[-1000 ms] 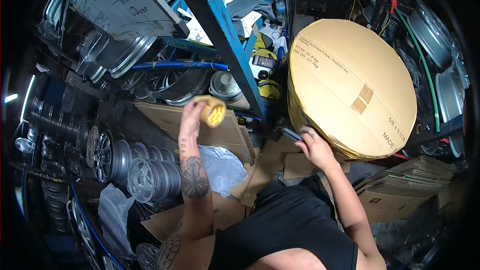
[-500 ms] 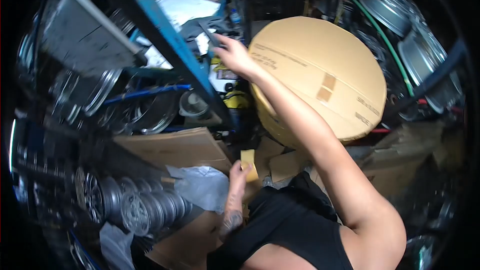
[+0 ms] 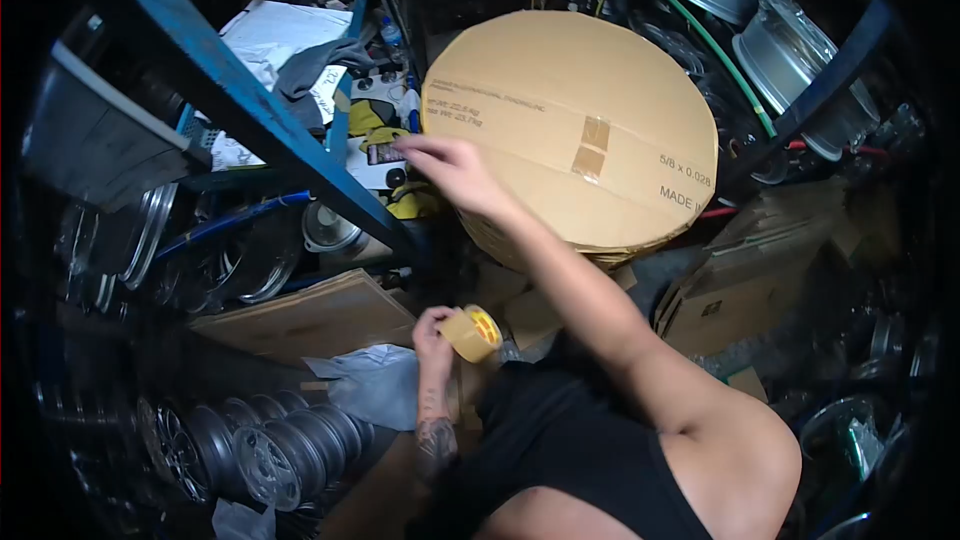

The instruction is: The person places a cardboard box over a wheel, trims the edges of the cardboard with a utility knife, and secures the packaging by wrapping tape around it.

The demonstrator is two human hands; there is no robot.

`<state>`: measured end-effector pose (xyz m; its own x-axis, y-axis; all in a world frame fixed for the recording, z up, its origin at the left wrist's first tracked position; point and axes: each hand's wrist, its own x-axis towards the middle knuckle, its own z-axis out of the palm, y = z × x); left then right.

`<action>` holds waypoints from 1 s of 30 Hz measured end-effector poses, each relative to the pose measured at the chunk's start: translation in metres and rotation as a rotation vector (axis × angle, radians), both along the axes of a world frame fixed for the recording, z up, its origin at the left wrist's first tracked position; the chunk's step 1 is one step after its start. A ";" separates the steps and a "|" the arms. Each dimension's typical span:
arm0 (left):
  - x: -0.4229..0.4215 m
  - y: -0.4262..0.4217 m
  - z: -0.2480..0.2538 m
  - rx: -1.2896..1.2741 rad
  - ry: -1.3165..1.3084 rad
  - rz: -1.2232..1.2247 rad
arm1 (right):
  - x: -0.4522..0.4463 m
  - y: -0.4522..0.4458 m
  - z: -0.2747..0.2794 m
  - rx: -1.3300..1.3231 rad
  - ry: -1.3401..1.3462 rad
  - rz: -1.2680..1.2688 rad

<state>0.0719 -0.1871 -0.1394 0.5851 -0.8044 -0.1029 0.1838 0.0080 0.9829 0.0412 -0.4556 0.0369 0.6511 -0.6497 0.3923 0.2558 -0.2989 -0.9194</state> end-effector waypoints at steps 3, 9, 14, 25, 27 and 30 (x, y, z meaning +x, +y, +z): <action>0.030 -0.024 0.026 -0.117 0.189 -0.043 | -0.174 -0.007 -0.025 -0.129 0.334 -0.426; 0.029 -0.124 0.082 -0.449 0.292 -0.229 | -0.364 -0.098 -0.027 -0.646 0.840 -1.019; -0.060 -0.183 0.126 -0.277 0.145 0.097 | -0.387 -0.161 -0.066 -0.629 1.014 -0.905; -0.123 -0.173 0.148 0.237 -0.283 -0.137 | -0.402 -0.207 -0.051 -0.445 0.813 -0.813; -0.143 -0.177 0.166 0.354 -0.369 -0.332 | -0.409 -0.240 -0.044 -0.454 0.794 -0.697; -0.193 -0.185 0.191 0.302 0.050 -0.198 | -0.409 -0.300 -0.047 -0.595 0.688 -0.630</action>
